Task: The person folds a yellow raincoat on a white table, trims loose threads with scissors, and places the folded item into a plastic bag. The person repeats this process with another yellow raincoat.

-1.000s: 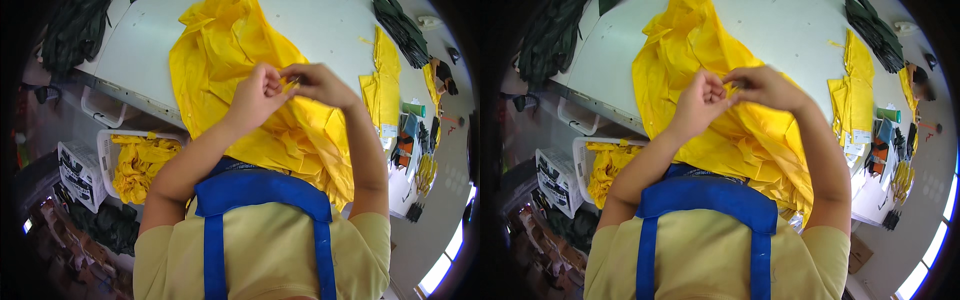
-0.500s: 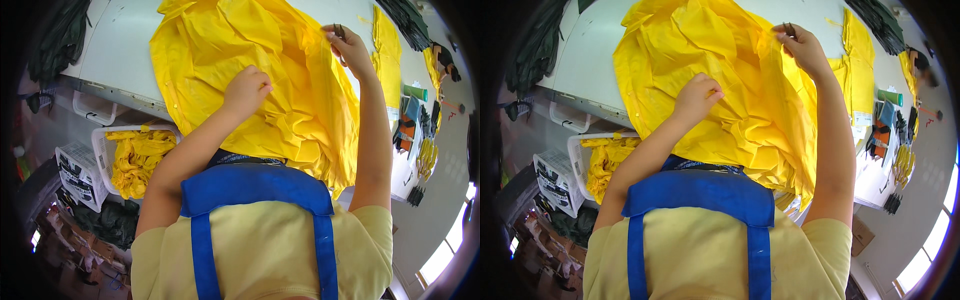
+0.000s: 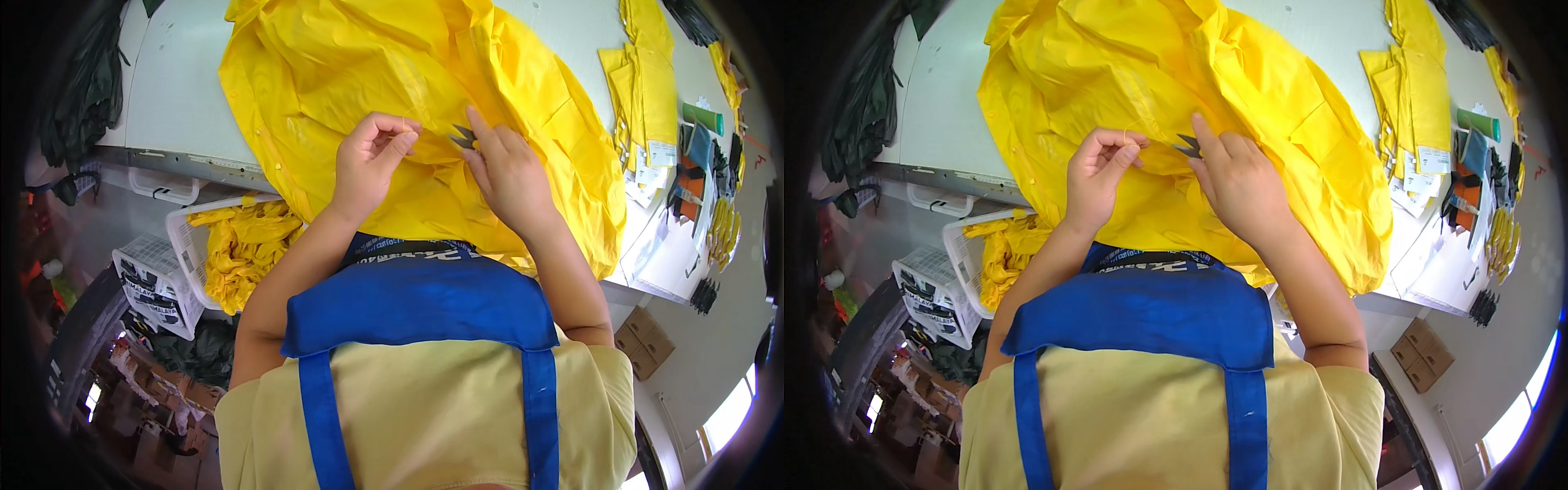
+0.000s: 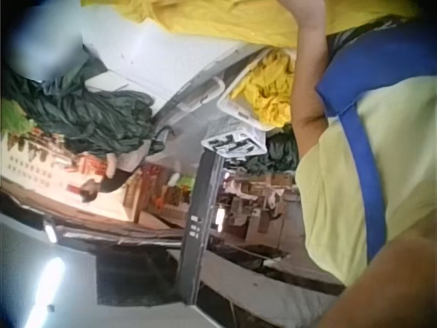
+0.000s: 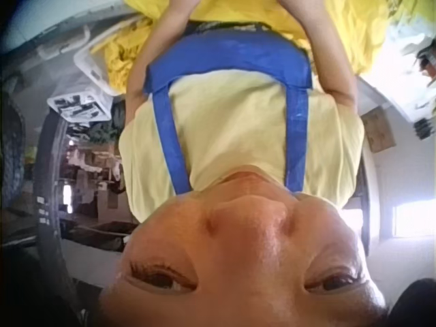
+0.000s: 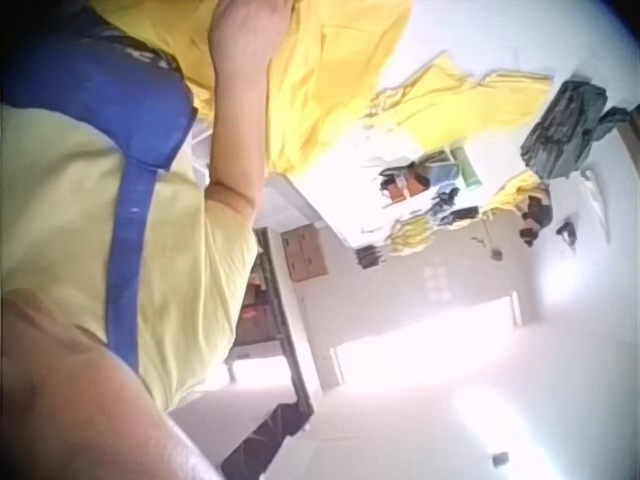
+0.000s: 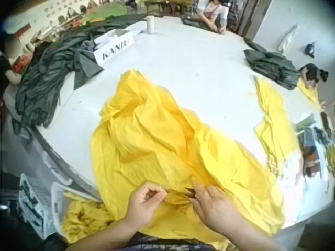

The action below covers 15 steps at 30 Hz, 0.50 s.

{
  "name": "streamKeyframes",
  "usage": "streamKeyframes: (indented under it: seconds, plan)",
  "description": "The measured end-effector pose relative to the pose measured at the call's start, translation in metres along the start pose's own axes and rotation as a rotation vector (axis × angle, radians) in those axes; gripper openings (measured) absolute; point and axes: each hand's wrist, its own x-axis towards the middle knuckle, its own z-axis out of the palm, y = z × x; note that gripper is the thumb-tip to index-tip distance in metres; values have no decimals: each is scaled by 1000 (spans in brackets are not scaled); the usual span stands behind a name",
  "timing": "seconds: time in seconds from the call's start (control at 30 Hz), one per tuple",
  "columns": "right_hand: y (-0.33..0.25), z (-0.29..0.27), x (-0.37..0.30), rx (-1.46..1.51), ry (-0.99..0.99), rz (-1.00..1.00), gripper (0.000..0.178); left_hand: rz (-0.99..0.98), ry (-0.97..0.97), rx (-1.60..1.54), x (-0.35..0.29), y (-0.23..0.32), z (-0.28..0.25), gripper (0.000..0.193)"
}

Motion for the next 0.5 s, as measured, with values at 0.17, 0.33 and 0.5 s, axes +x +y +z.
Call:
streamKeyframes:
  seconds: [0.17,0.33,0.5]
  plan:
    - [5,19,1,99,148,-112,27,-29,29,-126,-6,-1,3,7]
    - [5,26,4,122,227,-215,21,-25,61,-195,-8,-1,2,5]
    - [8,29,6,133,241,-240,21,-18,71,-210,-8,-2,1,5]
